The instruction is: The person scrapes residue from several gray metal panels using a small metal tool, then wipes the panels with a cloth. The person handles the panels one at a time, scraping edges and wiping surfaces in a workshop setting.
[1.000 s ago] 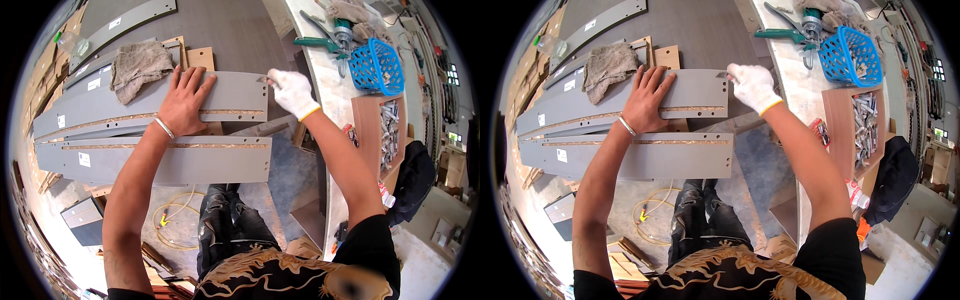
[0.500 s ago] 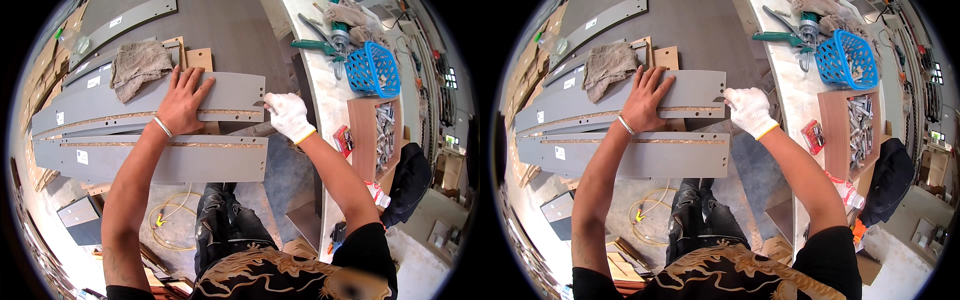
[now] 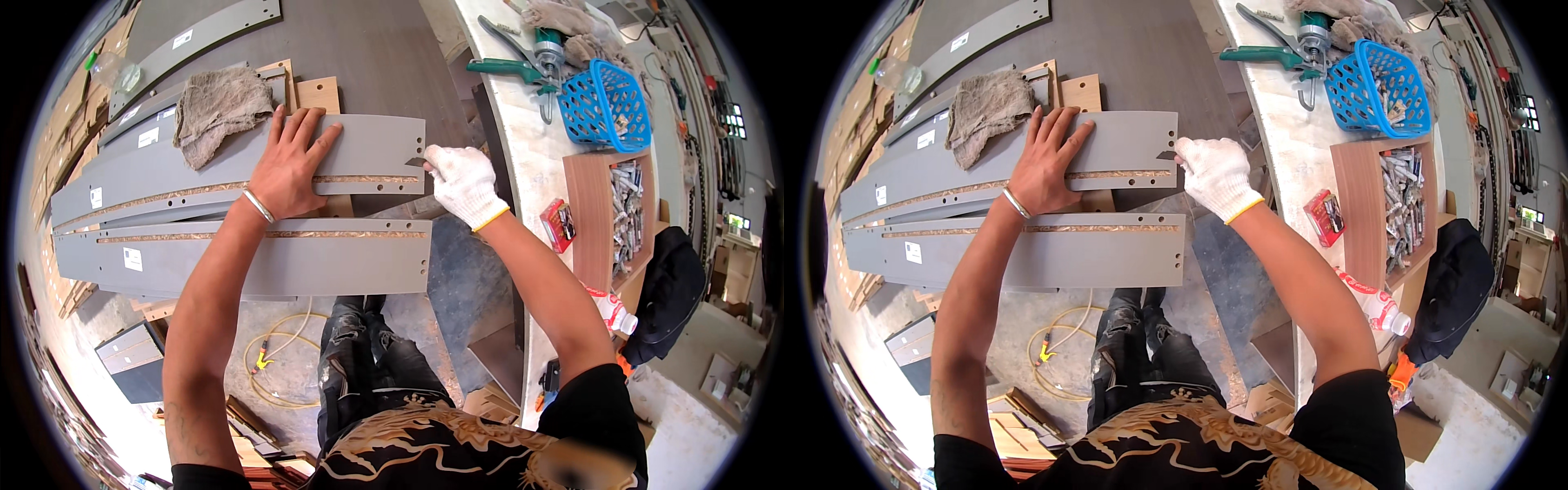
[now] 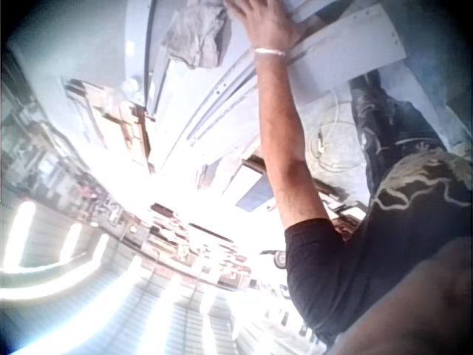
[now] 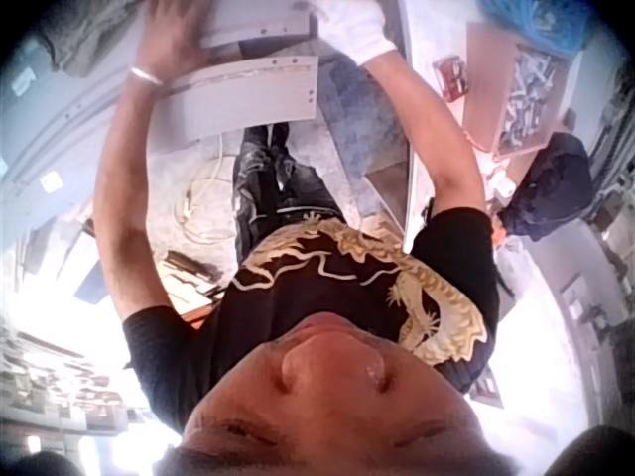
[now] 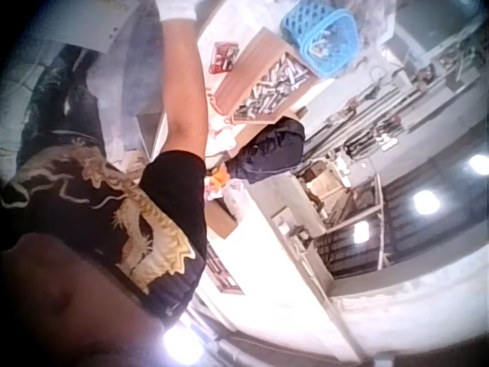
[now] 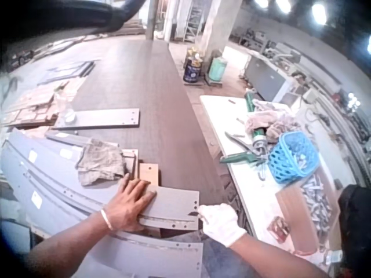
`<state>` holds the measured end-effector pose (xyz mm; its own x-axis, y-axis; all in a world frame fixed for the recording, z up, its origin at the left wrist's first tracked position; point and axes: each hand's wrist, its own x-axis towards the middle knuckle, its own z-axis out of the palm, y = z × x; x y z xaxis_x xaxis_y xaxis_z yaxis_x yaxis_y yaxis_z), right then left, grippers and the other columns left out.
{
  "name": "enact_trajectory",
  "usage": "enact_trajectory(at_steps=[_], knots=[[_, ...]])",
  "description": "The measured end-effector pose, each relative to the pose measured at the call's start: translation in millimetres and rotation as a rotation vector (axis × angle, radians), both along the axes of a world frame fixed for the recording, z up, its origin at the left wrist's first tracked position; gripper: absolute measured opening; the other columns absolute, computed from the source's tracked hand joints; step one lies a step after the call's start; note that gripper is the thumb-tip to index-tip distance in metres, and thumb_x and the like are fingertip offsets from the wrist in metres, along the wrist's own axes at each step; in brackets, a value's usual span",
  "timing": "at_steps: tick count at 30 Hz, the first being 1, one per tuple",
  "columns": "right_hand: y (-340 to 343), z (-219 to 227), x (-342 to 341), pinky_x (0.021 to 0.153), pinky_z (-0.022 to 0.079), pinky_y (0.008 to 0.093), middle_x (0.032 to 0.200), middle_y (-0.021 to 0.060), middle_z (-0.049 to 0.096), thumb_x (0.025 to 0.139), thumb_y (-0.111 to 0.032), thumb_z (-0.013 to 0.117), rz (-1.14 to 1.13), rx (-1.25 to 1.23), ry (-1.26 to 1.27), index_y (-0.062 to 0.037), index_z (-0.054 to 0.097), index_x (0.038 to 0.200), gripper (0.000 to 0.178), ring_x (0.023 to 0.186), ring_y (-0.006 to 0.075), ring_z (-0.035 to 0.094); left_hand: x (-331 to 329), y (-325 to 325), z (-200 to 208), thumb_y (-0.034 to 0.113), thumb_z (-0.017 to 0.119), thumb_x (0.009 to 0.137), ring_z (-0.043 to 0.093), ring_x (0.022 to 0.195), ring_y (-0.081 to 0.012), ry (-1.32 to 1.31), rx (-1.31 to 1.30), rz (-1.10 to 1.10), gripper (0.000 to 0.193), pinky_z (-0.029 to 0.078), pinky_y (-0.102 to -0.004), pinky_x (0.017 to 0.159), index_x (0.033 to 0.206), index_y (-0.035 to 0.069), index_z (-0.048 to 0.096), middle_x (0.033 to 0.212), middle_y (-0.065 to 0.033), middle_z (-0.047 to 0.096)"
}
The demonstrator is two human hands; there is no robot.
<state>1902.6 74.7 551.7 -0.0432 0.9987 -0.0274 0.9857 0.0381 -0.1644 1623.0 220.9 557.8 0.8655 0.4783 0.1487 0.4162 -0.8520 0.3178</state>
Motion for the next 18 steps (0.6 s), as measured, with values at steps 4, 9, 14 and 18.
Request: enact_trajectory(at_steps=[4,9,14,18], knots=[[-26,5,-15,0.067,0.054,0.0448,0.074,0.0076,0.072,0.090,-0.018,0.061,0.046,-0.066,0.030,-0.0140,0.066,0.086,0.008,0.071,0.0285,0.072,-1,-1,0,0.018,0.089,0.050,0.038,0.143,-0.0422,-0.017,0.016,0.001,0.104,0.017,-0.0614,0.126,0.146,0.007,0.049,0.148,-0.0251,0.043],[-65,-3,-11,0.078,0.055,0.0457,0.084,0.0109,0.075,0.092,-0.014,0.061,-0.113,-0.342,0.079,-0.0117,0.070,0.096,0.011,0.083,0.0317,0.073,2,5,3,0.018,0.089,0.051,0.037,0.145,-0.0410,0.007,0.029,0.019,0.104,0.017,-0.0603,0.126,0.147,0.008,0.049,0.150,-0.0244,0.043],[-102,-34,-12,0.077,0.055,0.0473,0.093,0.0158,0.074,0.097,-0.021,0.062,-0.594,-0.124,0.436,-0.0121,0.065,0.105,0.013,0.090,0.0357,0.072,5,3,4,0.022,0.090,0.058,0.033,0.149,-0.0394,0.028,0.047,0.027,0.099,0.017,-0.0595,0.126,0.148,0.012,0.049,0.157,-0.0222,0.038],[-119,-43,-26,0.076,0.054,0.0468,0.090,0.0167,0.073,0.098,-0.023,0.063,-0.771,-0.131,0.719,-0.0117,0.064,0.106,0.014,0.088,0.0374,0.071,-12,-24,-1,0.022,0.083,0.077,0.029,0.152,-0.0394,-0.003,0.056,0.076,0.079,0.018,-0.0593,0.126,0.148,0.017,0.050,0.165,-0.0183,0.032]])
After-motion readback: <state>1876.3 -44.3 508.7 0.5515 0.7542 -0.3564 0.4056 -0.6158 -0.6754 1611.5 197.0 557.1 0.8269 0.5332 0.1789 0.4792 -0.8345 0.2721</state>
